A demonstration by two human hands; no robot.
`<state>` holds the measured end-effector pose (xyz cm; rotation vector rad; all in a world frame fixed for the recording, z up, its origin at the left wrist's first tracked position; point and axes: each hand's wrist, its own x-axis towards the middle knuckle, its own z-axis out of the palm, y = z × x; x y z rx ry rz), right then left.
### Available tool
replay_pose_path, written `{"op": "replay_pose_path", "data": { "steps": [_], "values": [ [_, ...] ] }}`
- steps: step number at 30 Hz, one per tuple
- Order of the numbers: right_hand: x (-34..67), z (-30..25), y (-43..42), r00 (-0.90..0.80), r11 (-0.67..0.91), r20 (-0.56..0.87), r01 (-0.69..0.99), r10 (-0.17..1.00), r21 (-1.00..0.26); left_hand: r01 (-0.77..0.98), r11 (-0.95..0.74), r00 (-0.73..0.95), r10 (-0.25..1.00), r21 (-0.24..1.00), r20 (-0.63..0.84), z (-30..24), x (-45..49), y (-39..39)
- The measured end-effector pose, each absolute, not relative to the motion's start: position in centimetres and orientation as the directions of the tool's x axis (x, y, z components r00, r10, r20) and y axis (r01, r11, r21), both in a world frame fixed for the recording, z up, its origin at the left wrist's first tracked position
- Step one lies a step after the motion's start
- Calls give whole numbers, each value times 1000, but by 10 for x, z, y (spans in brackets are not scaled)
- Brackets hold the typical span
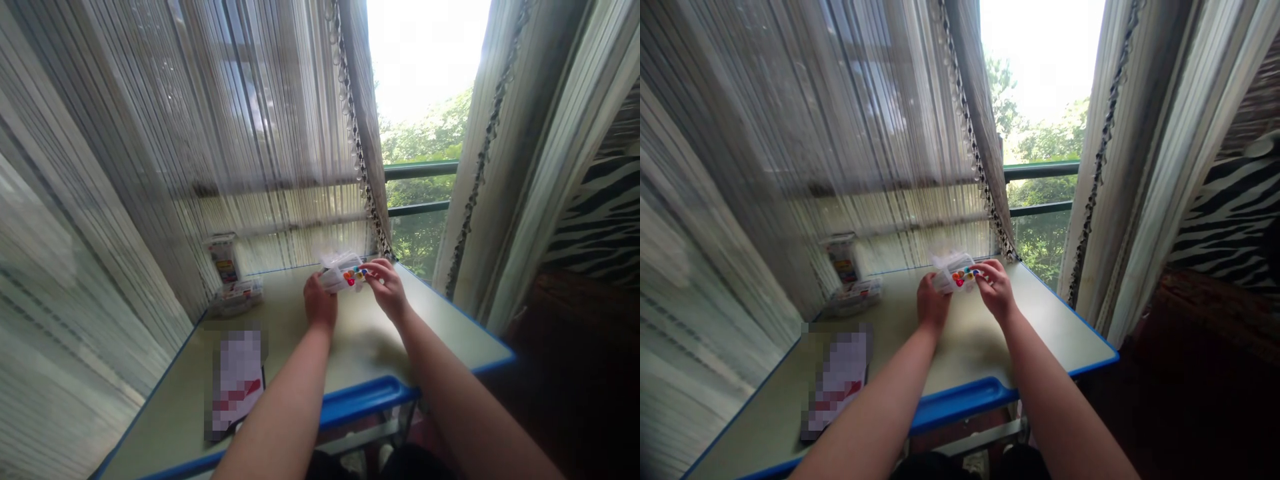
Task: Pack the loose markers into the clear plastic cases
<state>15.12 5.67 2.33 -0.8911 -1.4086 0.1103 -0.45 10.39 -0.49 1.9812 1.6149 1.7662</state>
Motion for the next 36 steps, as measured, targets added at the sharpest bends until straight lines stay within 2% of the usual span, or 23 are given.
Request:
{"op": "replay_pose_path", "data": {
  "steps": [7, 11, 14, 17, 20, 24, 27, 30, 36],
  "values": [
    [149, 24, 54, 228, 642, 818, 523, 528, -560, 626, -488, -155, 687, 608, 710, -5, -4, 103],
    [149, 24, 55, 239, 637, 801, 500, 549, -586, 635, -496, -140, 679, 591, 720, -6, -4, 104],
    [152, 21, 60, 309, 614, 777, 481, 549, -626, 637, -493, -141, 682, 593, 718, -6, -4, 104],
    [157, 16, 69, 383, 534, 734, 509, 561, -675, 634, -494, -141, 683, 595, 717, -6, -5, 103],
    [162, 8, 78, 359, 385, 684, 620, 635, -684, 628, -490, -154, 682, 604, 715, -5, -6, 102],
    [162, -3, 85, 299, 240, 630, 743, 717, -625, 631, -477, -155, 696, 612, 701, -3, -7, 101],
    [159, -9, 85, 182, 123, 532, 865, 827, -487, 643, -463, -150, 705, 610, 693, -2, -7, 100],
    [158, -13, 83, 55, 125, 429, 916, 901, -381, 652, -457, -155, 700, 604, 697, -1, -7, 98],
    [160, -13, 85, 51, 102, 382, 924, 923, -369, 638, -450, -188, 695, 625, 694, 0, -6, 98]
  ]
}}
